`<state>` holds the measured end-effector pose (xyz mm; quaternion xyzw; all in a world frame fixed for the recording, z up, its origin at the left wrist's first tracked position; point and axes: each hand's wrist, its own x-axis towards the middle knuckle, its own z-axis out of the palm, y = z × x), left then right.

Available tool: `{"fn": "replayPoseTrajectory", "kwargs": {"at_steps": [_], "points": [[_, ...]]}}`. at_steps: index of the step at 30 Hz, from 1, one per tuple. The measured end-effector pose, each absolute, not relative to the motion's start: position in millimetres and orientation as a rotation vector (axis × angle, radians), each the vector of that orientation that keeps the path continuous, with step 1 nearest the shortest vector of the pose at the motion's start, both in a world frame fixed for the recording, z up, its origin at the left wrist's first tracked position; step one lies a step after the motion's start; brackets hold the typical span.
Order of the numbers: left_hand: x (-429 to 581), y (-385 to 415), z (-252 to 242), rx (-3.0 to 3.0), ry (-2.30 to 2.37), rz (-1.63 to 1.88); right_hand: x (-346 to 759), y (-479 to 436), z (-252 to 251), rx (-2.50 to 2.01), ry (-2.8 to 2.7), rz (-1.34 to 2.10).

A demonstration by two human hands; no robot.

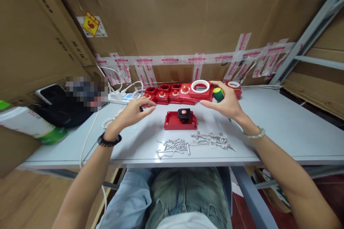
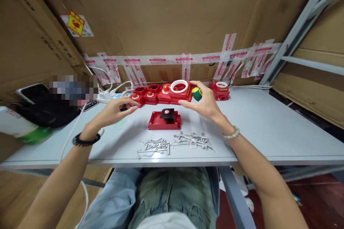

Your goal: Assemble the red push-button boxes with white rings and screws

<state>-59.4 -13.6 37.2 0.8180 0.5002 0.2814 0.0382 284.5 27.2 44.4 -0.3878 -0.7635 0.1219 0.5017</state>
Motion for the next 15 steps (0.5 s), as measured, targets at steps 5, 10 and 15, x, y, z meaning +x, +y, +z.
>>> {"fn": "replayPoseTrajectory", "kwargs": {"at_steps": [5,10,15], "points": [[-128,-32,9,2.355,1.945,0.62,283,27,44,-0.939,-1.85,0.304],[-149,-33,-14,2.3,2.014,0.441,282,25,45,-0.952,-1.844,0.33],[-138,-32,-13,2.312,2.151,0.365,282,25,45,-0.945,-1.844,0.337]]}}
